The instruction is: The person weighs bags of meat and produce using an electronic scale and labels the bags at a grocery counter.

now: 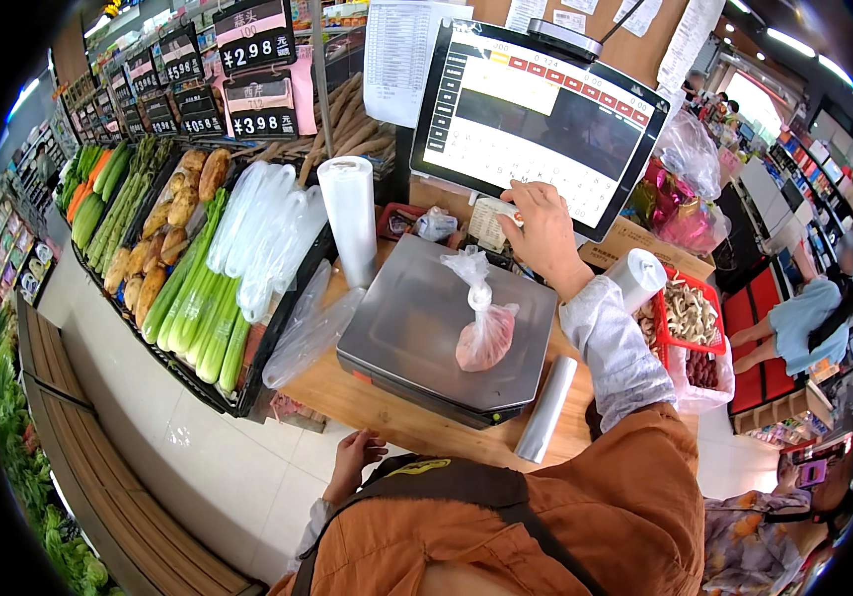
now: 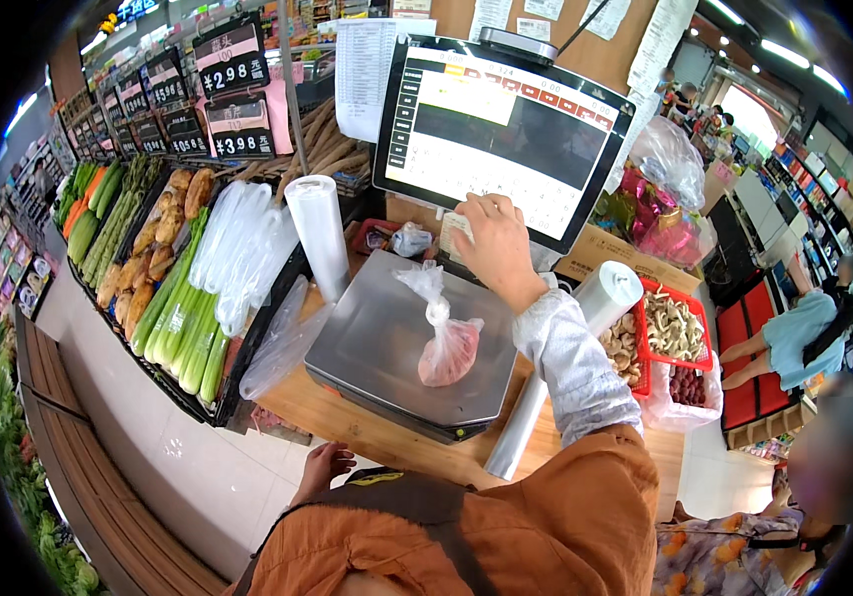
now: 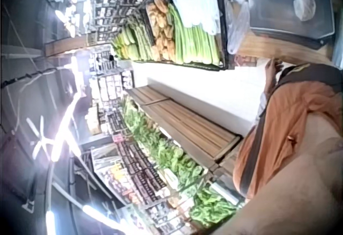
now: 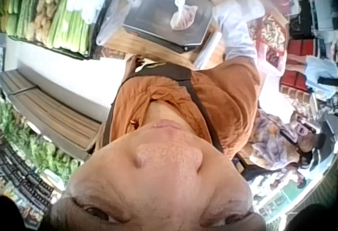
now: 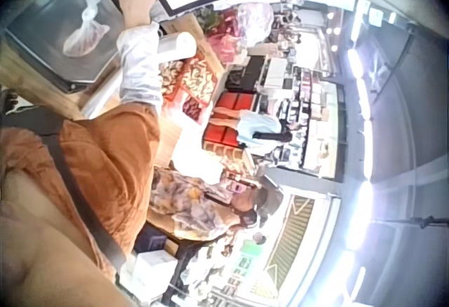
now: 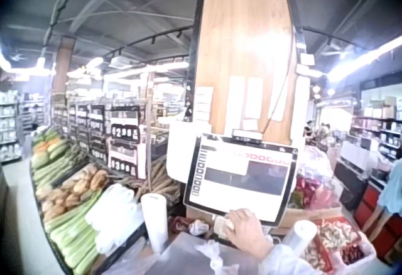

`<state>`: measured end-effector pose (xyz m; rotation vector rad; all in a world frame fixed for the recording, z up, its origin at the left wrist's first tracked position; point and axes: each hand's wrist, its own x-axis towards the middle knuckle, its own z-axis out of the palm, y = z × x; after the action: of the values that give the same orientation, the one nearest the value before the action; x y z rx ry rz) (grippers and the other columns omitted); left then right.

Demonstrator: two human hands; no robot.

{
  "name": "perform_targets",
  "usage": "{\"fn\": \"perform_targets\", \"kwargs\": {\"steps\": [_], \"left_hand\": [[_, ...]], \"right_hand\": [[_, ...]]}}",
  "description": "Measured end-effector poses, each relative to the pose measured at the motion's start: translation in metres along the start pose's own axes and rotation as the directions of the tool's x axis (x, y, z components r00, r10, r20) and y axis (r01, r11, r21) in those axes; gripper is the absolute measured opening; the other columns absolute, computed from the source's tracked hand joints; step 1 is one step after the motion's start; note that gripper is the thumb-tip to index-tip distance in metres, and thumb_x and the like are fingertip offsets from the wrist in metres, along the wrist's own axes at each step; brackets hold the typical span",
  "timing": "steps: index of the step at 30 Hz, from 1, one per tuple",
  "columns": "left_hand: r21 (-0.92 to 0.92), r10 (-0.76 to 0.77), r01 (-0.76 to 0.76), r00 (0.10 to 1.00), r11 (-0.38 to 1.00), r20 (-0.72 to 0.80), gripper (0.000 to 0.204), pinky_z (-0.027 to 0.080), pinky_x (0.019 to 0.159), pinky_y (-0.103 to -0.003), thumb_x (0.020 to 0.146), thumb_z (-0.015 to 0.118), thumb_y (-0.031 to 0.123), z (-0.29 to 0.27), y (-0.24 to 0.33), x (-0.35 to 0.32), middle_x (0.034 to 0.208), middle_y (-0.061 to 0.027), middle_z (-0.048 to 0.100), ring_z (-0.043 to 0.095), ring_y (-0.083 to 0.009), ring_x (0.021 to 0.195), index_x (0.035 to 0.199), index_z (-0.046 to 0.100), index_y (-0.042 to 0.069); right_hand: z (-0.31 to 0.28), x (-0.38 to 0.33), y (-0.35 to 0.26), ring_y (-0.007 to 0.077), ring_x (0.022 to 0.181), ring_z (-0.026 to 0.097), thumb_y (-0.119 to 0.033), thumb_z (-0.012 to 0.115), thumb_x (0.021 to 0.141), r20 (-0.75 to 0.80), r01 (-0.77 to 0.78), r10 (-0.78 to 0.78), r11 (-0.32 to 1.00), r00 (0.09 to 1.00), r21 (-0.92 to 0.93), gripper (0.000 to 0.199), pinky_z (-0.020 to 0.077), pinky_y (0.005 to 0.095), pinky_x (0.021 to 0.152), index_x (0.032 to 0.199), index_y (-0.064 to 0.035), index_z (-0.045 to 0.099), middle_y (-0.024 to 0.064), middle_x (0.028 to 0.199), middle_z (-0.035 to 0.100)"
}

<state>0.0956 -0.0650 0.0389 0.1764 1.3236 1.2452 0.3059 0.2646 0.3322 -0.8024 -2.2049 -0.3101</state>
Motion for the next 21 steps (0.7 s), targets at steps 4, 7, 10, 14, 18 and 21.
{"fn": "perform_targets", "kwargs": {"steps": [4,7,10,14,18,21], "left_hand": [[0.031,-0.007,0.006,1.0,0.999,0.019,0.026,0.051,0.058,-0.027,0.093,0.051,0.027,-0.001,-0.001,0.021,0.077,-0.0077,0.065,0.066,-0.0189,0.069,0.095,0.059,0.002],[0.049,-0.035,0.035,0.999,0.998,-0.006,0.024,0.051,0.058,-0.027,0.092,0.052,0.028,0.002,0.0,0.031,0.077,-0.007,0.065,0.066,-0.0186,0.069,0.093,0.06,0.005],[0.043,-0.011,0.01,1.0,0.999,0.023,0.024,0.051,0.057,-0.026,0.091,0.053,0.028,-0.003,-0.006,0.039,0.078,-0.0069,0.065,0.066,-0.018,0.068,0.092,0.06,0.005],[0.047,-0.009,0.008,1.0,0.999,0.024,0.024,0.05,0.057,-0.025,0.091,0.052,0.027,-0.003,-0.006,0.036,0.077,-0.0062,0.065,0.065,-0.0168,0.068,0.095,0.061,0.004],[0.108,-0.002,-0.001,1.0,0.994,0.029,0.024,0.049,0.058,-0.026,0.091,0.05,0.024,-0.011,-0.01,0.031,0.073,-0.0058,0.063,0.062,-0.015,0.066,0.094,0.06,0.003],[0.072,-0.036,0.032,0.998,0.997,0.057,0.026,0.052,0.061,-0.028,0.092,0.051,0.027,-0.017,-0.015,0.033,0.081,-0.0076,0.066,0.065,-0.0179,0.069,0.096,0.061,0.003]], "right_hand": [[-0.001,0.014,0.007,0.0331,0.114,0.046,-0.017,0.066,0.074,-0.036,0.018,-0.021,0.997,0.999,-0.079,0.029,0.037,0.0458,0.092,0.1,-0.0071,0.059,0.0123,0.119,0.057],[-0.004,0.047,0.016,0.0345,0.117,0.044,-0.017,0.067,0.073,-0.15,0.101,-0.133,0.974,0.98,-0.203,0.03,0.0344,0.0475,0.096,0.1,-0.0065,0.059,0.0138,0.121,0.055],[-0.006,0.081,0.024,0.0356,0.122,0.04,-0.017,0.069,0.071,-0.178,0.071,-0.141,0.934,0.974,-0.35,0.032,0.0298,0.0492,0.102,0.1,-0.0063,0.059,0.015,0.122,0.054],[-0.006,0.083,0.028,0.0345,0.12,0.042,-0.019,0.068,0.072,-0.117,0.054,-0.116,0.899,0.986,-0.434,0.03,0.0288,0.0502,0.102,0.098,-0.0076,0.061,0.0122,0.115,0.059],[-0.017,0.038,0.021,0.0333,0.117,0.045,-0.022,0.067,0.075,-0.174,0.051,-0.095,0.969,0.98,-0.241,0.027,0.0321,0.0449,0.099,0.098,-0.0092,0.061,0.0096,0.107,0.062],[-0.044,-0.025,0.012,0.0287,0.093,0.061,-0.017,0.065,0.078,-0.055,-0.118,0.115,0.992,0.992,-0.051,0.017,0.0468,0.0363,0.079,0.09,-0.0057,0.063,0.0108,0.088,0.066]]}}
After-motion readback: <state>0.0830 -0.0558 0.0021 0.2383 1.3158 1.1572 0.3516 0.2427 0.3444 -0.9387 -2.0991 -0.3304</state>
